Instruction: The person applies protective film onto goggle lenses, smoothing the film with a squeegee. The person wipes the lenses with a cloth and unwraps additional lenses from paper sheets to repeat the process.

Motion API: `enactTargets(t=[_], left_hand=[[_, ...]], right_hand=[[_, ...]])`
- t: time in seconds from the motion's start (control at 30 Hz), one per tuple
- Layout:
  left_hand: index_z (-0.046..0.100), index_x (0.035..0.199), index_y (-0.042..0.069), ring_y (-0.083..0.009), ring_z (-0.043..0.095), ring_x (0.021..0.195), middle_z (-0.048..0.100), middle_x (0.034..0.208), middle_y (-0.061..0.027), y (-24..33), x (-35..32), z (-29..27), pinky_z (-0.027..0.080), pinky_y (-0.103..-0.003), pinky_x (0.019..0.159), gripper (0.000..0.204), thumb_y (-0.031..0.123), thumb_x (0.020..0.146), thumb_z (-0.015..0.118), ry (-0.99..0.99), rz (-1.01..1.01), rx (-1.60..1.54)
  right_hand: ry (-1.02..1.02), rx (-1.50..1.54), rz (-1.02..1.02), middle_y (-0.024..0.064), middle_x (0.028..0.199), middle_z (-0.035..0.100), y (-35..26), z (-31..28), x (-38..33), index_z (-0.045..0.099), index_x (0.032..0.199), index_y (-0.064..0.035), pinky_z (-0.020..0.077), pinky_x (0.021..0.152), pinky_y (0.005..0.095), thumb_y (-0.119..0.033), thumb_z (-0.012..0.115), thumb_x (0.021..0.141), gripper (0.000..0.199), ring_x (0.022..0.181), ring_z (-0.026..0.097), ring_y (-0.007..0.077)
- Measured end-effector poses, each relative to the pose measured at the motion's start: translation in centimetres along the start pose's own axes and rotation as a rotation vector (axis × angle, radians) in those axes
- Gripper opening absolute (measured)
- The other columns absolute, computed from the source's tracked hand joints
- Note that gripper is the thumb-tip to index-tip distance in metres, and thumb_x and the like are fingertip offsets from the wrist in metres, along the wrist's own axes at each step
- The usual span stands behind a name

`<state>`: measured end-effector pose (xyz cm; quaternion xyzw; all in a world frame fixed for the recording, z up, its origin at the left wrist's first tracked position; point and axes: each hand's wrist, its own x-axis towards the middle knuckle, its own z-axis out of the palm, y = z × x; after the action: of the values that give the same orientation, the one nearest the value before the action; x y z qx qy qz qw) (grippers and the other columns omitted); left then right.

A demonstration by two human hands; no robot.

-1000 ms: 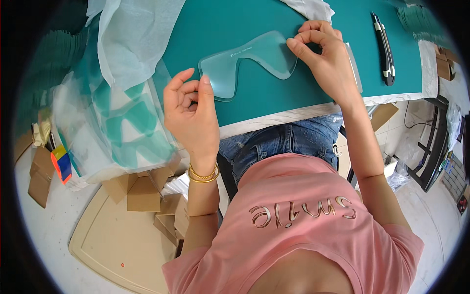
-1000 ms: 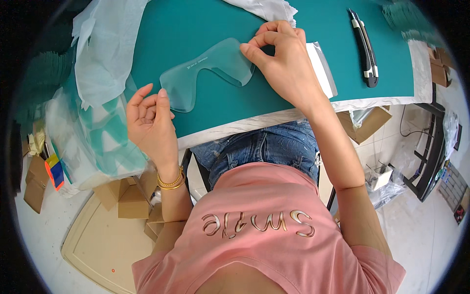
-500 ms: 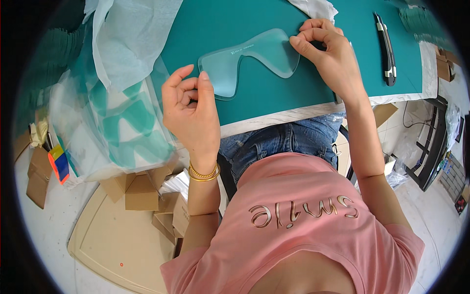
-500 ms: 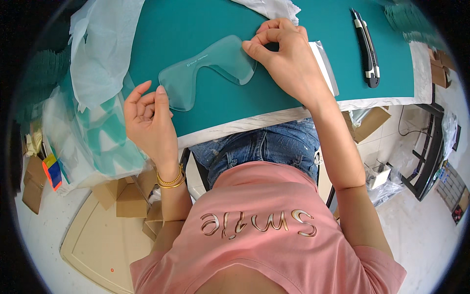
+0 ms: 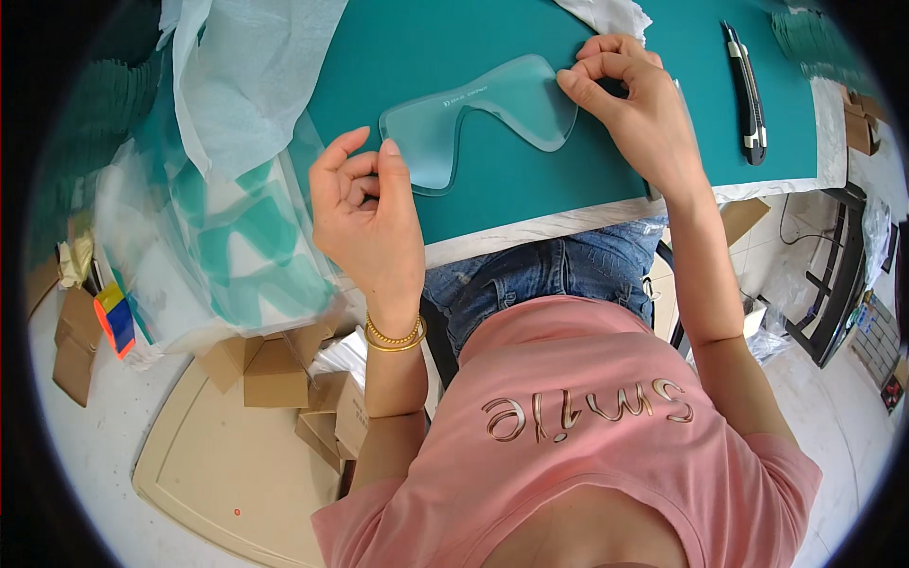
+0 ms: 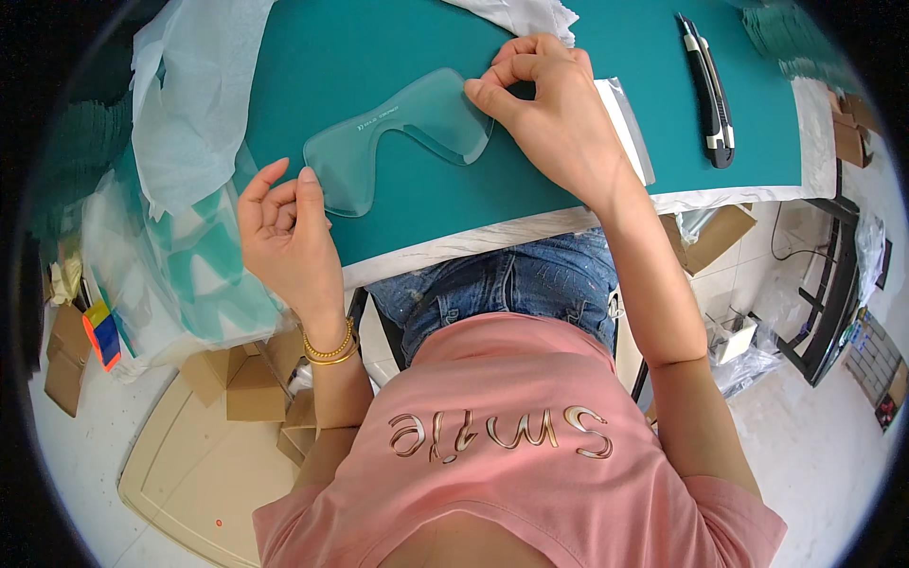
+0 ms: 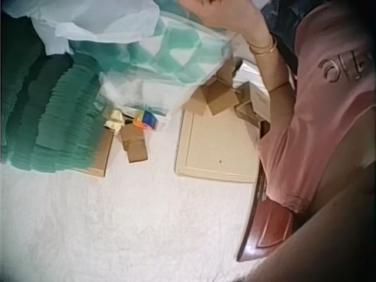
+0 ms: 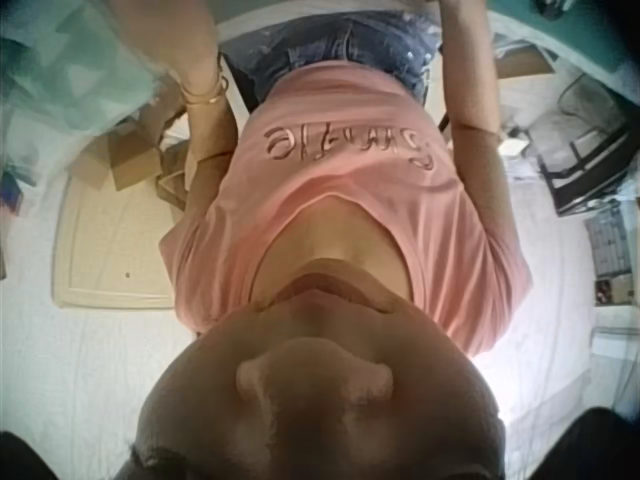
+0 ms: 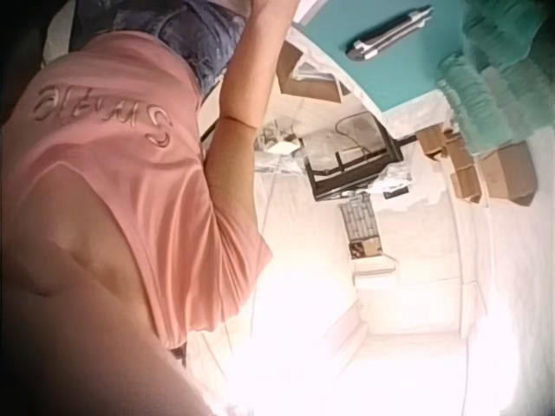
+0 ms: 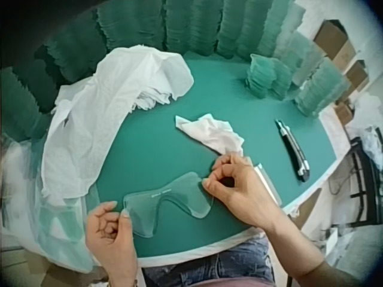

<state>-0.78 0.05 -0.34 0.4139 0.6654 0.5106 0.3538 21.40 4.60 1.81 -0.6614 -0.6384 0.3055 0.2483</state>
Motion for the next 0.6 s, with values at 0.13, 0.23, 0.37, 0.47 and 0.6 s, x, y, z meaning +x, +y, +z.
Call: enactTargets(t=[0.13,0.23,0.37,0.47,0.6], left_hand=[[0.058,0.109,-0.001,-0.0036,0.051,0.057,0.064,0.077,-0.0041,0.06,0.04,-0.03,0.038,-0.018,0.049,0.023,0.004,0.089,0.067,0.004,-0.004,0.005],[0.058,0.109,-0.001,-0.0035,0.051,0.057,0.064,0.077,-0.0041,0.01,0.07,-0.03,0.038,-0.018,0.049,0.022,0.004,0.089,0.067,0.003,-0.002,0.012],[0.058,0.109,-0.001,-0.0034,0.051,0.057,0.064,0.077,-0.0041,0.12,0.02,-0.04,0.037,-0.018,0.049,0.022,0.004,0.089,0.067,0.002,-0.013,0.007],[0.058,0.109,-0.001,-0.0034,0.051,0.057,0.064,0.077,-0.0042,0.10,0.03,-0.02,0.037,-0.018,0.049,0.022,0.004,0.089,0.067,0.005,-0.012,0.003],[0.058,0.109,-0.001,-0.0030,0.051,0.058,0.064,0.077,-0.0039,0.17,0.05,0.01,0.037,-0.018,0.050,0.022,0.004,0.089,0.066,0.006,-0.015,0.013]], right_hand=[[0.003,0.006,-0.004,0.0081,0.111,0.059,-0.06,0.05,-0.05,0.069,0.086,0.0003,0.0398,0.096,0.0353,-0.027,0.069,0.084,0.027,0.109,0.046,0.0273],[0.003,0.003,-0.001,0.0078,0.110,0.059,-0.12,0.06,-0.06,0.069,0.086,0.0003,0.0400,0.096,0.0352,-0.027,0.069,0.085,0.027,0.109,0.046,0.0270],[-0.003,0.002,0.001,0.0077,0.109,0.059,-0.18,0.08,-0.03,0.069,0.086,0.0004,0.0403,0.095,0.0352,-0.026,0.069,0.085,0.027,0.108,0.046,0.0269],[0.001,-0.002,-0.002,0.0077,0.108,0.059,-0.14,0.11,-0.02,0.069,0.086,0.0003,0.0403,0.095,0.0352,-0.026,0.069,0.085,0.026,0.108,0.047,0.0270],[0.004,-0.006,-0.002,0.0076,0.108,0.059,-0.21,0.12,-0.06,0.069,0.086,0.0004,0.0403,0.095,0.0353,-0.026,0.069,0.085,0.026,0.108,0.047,0.0272]])
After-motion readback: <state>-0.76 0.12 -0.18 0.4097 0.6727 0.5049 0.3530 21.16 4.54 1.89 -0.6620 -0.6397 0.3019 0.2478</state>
